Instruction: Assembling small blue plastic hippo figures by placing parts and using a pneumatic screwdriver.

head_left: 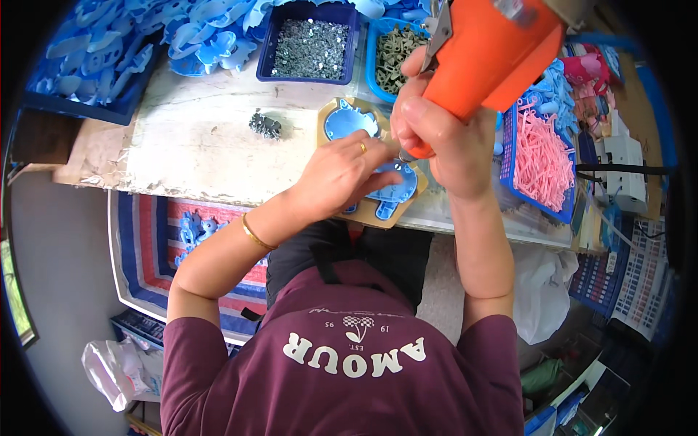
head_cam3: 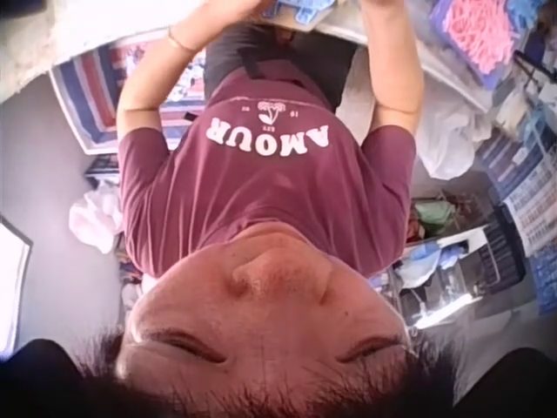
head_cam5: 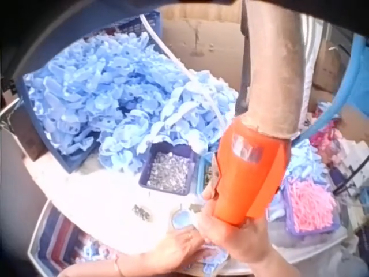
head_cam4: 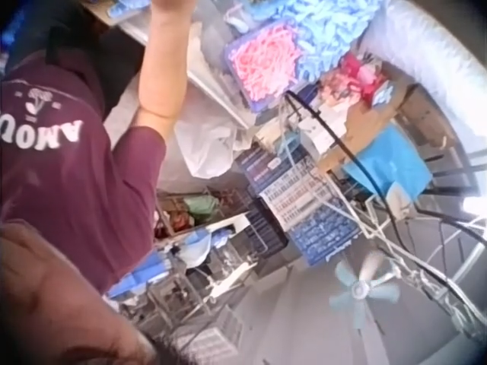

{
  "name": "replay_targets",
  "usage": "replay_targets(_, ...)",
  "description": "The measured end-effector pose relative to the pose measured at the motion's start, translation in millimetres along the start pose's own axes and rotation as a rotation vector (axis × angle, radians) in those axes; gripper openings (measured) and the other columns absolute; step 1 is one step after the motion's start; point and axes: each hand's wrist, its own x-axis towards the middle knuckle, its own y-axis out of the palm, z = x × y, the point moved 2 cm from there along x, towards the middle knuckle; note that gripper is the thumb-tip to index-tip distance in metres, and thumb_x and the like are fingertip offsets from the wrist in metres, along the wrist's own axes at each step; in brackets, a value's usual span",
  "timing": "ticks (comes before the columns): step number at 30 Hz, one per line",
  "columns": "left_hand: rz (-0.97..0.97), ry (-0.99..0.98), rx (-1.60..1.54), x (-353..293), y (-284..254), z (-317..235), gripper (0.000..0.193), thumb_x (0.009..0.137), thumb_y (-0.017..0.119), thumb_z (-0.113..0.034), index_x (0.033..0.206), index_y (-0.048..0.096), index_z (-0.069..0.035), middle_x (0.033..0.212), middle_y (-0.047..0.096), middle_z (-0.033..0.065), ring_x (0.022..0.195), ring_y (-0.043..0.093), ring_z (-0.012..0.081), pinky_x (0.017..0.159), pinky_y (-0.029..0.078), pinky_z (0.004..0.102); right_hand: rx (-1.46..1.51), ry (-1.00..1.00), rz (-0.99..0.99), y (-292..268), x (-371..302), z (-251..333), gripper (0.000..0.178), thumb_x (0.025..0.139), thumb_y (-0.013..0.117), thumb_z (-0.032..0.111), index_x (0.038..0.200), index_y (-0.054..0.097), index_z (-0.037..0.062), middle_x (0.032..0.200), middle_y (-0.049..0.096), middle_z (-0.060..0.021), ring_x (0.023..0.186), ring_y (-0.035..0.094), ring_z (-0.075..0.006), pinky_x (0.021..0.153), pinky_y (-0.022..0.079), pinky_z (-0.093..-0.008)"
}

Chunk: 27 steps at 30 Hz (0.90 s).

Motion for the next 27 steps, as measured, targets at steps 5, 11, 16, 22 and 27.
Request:
replay_targets(5,0.104,-0.018,0.109,-4,-4,-11,0.047,0.077,0.076,-0.033,0.114,0.063,-0.007,0.106,0.063,0.006,0.1,0.059,0.0242,0.081,0.05,0.0351,-0.254,0.031,-0.07,-15,-19,-20,0.035,0.083,0.058,0.008,0.113,0.045,-0.0048,0.066,0.056,-0.0046,0.05,0.046,-0.007,0.047,0.037,-0.0222)
replay_targets(11,0.183,0.025,0.221,-14,5,-8,0.04,0.076,0.075,-0.032,0.108,0.066,-0.009,0.114,0.06,0.0032,0.104,0.055,0.0217,0.089,0.047,0.0336,-0.186,0.012,-0.078,-19,-24,-34,0.035,0.083,0.058,0.009,0.112,0.045,-0.0041,0.066,0.056,-0.0029,0.054,0.047,-0.0067,0.05,0.039,-0.022)
replay_targets(16,0.195,0.013,0.179,-15,8,-9,0.04,0.074,0.078,-0.028,0.107,0.067,-0.009,0.113,0.06,0.0061,0.101,0.056,0.0261,0.084,0.049,0.0375,-0.176,-0.002,-0.088,-22,-27,-39,0.033,0.083,0.058,0.008,0.111,0.045,-0.0032,0.066,0.055,-0.0034,0.056,0.048,-0.0072,0.049,0.039,-0.0227)
replay_targets(22,0.209,-0.004,0.201,-17,9,-9,0.039,0.075,0.077,-0.027,0.108,0.067,-0.009,0.112,0.059,0.0065,0.102,0.056,0.0263,0.084,0.049,0.0376,-0.241,-0.021,-0.119,-25,-32,-50,0.026,0.082,0.058,0.004,0.106,0.05,-0.0014,0.068,0.055,-0.0048,0.054,0.051,-0.0081,0.048,0.042,-0.0222)
replay_targets(27,0.231,-0.026,0.209,-17,10,-8,0.039,0.076,0.076,-0.029,0.109,0.067,-0.009,0.112,0.058,0.0062,0.103,0.056,0.0265,0.085,0.049,0.0385,-0.247,-0.074,-0.153,-24,-33,-53,0.025,0.082,0.059,0.002,0.105,0.051,-0.0012,0.069,0.056,-0.0048,0.054,0.053,-0.0083,0.048,0.044,-0.0228)
